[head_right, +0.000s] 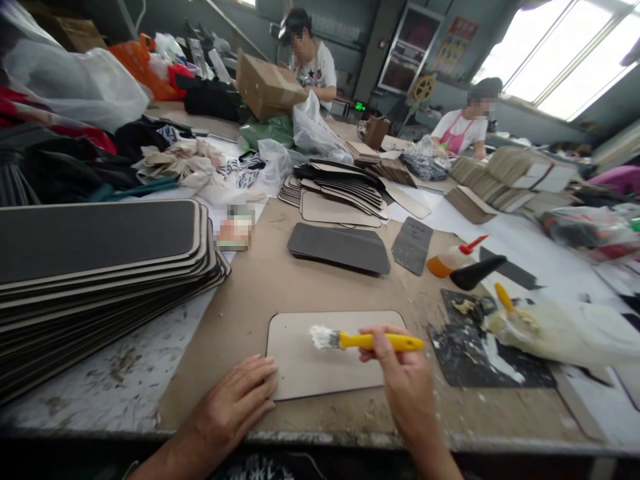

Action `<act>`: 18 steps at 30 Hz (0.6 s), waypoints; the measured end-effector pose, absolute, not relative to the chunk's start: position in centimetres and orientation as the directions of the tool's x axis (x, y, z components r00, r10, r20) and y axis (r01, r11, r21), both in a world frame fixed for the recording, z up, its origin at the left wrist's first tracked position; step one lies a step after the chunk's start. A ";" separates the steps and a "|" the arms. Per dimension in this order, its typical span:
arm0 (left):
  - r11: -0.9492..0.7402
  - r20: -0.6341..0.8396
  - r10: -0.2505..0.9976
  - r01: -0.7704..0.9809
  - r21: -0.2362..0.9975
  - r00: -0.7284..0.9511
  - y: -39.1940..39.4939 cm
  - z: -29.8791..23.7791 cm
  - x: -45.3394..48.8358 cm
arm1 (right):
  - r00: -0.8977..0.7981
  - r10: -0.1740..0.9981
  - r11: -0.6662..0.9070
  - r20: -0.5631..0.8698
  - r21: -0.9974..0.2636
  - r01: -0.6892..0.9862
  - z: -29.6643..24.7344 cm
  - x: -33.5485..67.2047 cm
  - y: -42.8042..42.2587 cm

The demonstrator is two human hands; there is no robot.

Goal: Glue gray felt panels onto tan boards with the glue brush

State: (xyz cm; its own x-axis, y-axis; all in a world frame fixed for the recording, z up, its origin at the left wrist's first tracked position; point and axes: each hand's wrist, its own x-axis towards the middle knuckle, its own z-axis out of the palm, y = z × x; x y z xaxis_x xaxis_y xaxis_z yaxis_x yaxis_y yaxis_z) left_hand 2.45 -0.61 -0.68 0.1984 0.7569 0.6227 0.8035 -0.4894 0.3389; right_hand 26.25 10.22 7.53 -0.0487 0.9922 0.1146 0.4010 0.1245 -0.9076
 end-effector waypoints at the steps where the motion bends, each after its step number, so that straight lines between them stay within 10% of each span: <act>1: -0.498 0.618 0.756 0.801 0.332 0.214 -0.5 -0.5 2.3 | -0.090 0.992 0.114 0.087 -0.929 0.353 7.5 23.7 9.7; 7: -0.520 0.650 0.728 0.793 0.316 0.219 -0.1 -0.5 2.3 | -0.144 0.984 0.145 0.108 -0.951 0.273 6.3 19.6 9.7; 18: -0.594 0.658 0.686 0.761 0.260 0.311 0.2 -1.3 1.4 | 0.220 0.908 0.021 0.358 -0.563 0.826 6.9 33.8 11.5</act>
